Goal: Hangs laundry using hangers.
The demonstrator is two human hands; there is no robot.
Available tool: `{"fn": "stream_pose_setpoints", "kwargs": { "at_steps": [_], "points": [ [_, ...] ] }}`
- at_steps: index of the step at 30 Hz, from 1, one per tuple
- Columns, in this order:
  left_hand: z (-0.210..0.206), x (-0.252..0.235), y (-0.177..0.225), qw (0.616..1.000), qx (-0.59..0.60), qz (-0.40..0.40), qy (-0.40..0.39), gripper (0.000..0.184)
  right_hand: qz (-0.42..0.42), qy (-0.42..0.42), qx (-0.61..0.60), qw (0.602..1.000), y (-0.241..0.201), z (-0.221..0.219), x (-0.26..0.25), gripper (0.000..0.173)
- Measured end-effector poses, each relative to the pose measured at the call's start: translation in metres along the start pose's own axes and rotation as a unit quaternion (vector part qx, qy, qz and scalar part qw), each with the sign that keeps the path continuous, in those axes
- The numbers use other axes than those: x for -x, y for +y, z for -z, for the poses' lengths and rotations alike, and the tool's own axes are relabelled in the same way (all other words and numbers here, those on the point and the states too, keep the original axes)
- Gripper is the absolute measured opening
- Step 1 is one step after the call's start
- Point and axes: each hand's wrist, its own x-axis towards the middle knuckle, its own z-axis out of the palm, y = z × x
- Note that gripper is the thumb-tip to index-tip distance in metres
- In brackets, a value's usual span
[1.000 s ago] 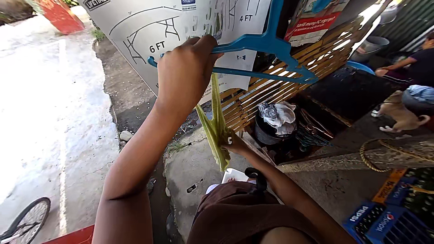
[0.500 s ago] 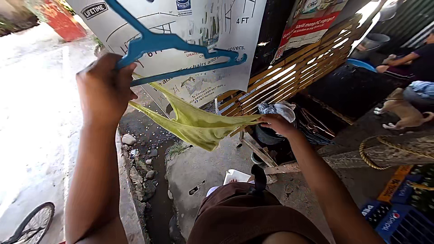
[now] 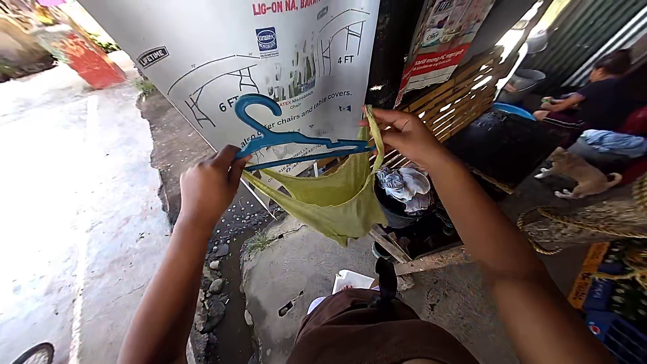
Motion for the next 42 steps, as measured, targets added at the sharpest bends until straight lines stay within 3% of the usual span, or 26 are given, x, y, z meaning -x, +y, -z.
{"fn": "stream_pose_setpoints", "kwargs": {
  "at_steps": [2,4,6,10,12,15,20,22,24,27,29,31,33,35,37,39,42],
  "points": [
    [-0.004,-0.001,0.009,1.000,0.016,-0.008,0.008,0.037,0.066,0.003,0.153,0.986,-0.013,-0.001,-0.004,0.050],
    [-0.005,-0.005,0.020,0.999,0.035,-0.014,0.011,0.037,0.130,0.010,0.323,0.937,-0.030,0.000,-0.004,0.047],
    [-0.005,-0.009,0.033,0.998,0.049,-0.023,0.021,0.036,0.162,-0.010,0.403,0.901,-0.045,0.001,-0.004,0.040],
    [-0.004,-0.020,0.049,0.993,0.097,-0.043,0.046,0.034,0.149,-0.047,0.415,0.896,-0.054,0.012,-0.006,0.022],
    [0.004,-0.023,0.054,0.994,0.100,-0.041,0.011,0.032,0.129,-0.044,0.398,0.907,-0.056,0.022,-0.003,0.019],
    [0.028,-0.025,0.062,0.996,0.039,-0.038,-0.068,0.023,0.164,-0.004,0.374,0.913,-0.047,0.037,0.004,0.017],
    [0.040,-0.034,0.038,0.976,0.079,-0.201,-0.013,0.022,0.249,0.019,0.307,0.918,-0.025,0.050,0.004,0.019],
    [0.041,-0.032,0.033,0.960,0.166,-0.224,-0.026,0.023,0.259,0.025,0.273,0.926,-0.020,0.046,0.005,0.019],
    [0.048,-0.031,0.032,0.933,0.269,-0.220,-0.094,0.027,0.274,0.039,0.252,0.927,-0.019,0.044,-0.002,0.017],
    [0.060,-0.029,0.031,0.835,0.395,-0.273,-0.271,0.050,0.286,0.024,0.227,0.931,-0.022,0.044,-0.014,0.022],
    [0.065,-0.040,0.038,0.777,0.443,-0.312,-0.319,0.053,0.320,0.003,0.205,0.925,-0.031,0.047,-0.031,0.021],
    [0.066,-0.045,0.059,0.769,0.506,-0.262,-0.291,0.030,0.337,0.004,0.212,0.917,-0.041,0.050,-0.047,0.021],
    [0.071,-0.046,0.091,0.798,0.540,-0.157,-0.217,0.011,0.288,0.044,0.242,0.926,-0.057,0.053,-0.057,0.034],
    [0.074,-0.050,0.119,0.812,0.559,-0.099,-0.137,0.012,0.207,0.109,0.262,0.936,-0.082,0.053,-0.061,0.051],
    [0.078,-0.057,0.141,0.792,0.603,-0.064,-0.071,0.015,0.192,0.172,0.247,0.934,-0.109,0.044,-0.054,0.042],
    [0.083,-0.063,0.159,0.766,0.641,-0.046,-0.014,0.020,0.207,0.122,0.193,0.951,-0.133,0.028,-0.034,0.033],
    [0.082,-0.074,0.181,0.744,0.658,-0.097,0.064,0.029,0.210,-0.072,0.125,0.967,-0.157,0.007,-0.005,0.057]
  ]
}}
